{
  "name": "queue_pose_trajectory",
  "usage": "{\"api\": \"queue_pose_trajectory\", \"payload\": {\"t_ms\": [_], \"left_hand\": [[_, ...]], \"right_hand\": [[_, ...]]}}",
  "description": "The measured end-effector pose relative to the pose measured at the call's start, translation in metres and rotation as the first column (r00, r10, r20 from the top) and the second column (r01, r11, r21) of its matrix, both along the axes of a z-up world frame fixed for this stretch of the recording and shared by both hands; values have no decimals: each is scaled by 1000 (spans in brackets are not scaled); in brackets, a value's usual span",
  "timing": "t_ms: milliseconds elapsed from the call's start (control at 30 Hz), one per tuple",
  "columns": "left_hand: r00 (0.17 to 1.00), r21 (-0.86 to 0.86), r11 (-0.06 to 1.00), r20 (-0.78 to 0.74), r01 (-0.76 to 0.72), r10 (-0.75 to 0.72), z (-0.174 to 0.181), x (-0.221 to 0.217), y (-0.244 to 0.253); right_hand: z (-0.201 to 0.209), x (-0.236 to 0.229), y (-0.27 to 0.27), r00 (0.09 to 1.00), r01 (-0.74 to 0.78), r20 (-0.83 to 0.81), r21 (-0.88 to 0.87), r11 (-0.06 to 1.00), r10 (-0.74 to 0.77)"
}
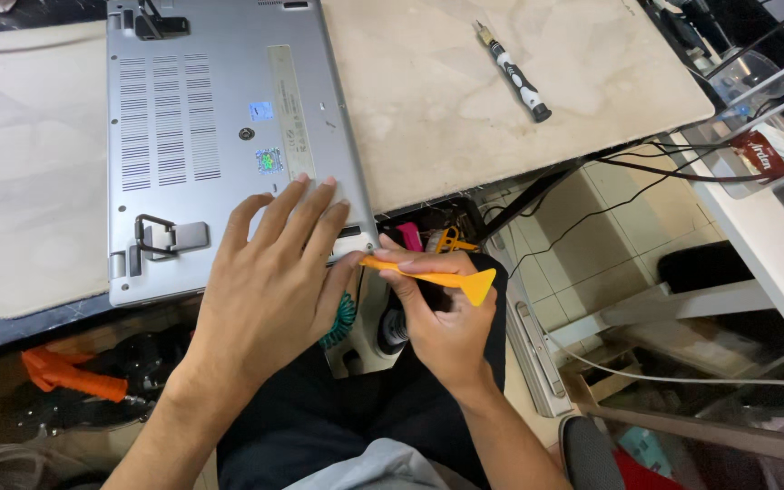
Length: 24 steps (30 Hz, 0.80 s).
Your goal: The person uses a yellow plastic pry tool to open the back cover of a silver laptop. They then use a screwdriver to remove screws and disconnect internal cables, exposing the motherboard and battery.
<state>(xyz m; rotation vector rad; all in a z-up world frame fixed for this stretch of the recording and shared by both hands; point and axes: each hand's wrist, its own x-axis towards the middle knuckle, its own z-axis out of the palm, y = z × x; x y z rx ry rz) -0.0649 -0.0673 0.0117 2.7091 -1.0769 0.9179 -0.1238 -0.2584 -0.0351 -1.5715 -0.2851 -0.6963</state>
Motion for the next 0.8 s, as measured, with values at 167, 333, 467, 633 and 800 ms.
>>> {"api": "queue_pose_trajectory", "payload": {"t_ms": [167, 333, 467, 633, 800], "left_hand": [[997, 81, 996, -59, 44, -39, 12, 0, 15], [965, 101, 962, 97, -254, 244, 7, 0, 58], [983, 91, 980, 65, -176, 171, 7, -2, 44], [982, -4, 983, -51, 183, -183, 12, 4, 0], [991, 87, 987, -48, 131, -128, 0, 16, -3]], "right_hand": [[-8, 9, -27, 978, -91, -165, 194, 977, 125], [-18, 19, -45, 967, -86, -214, 237, 968, 138], [-16, 26, -42, 955, -150, -206, 279, 948, 212], [-5, 27, -44, 930, -129, -308, 238, 963, 201], [6, 33, -53, 899, -240, -320, 211, 948, 298]]}}
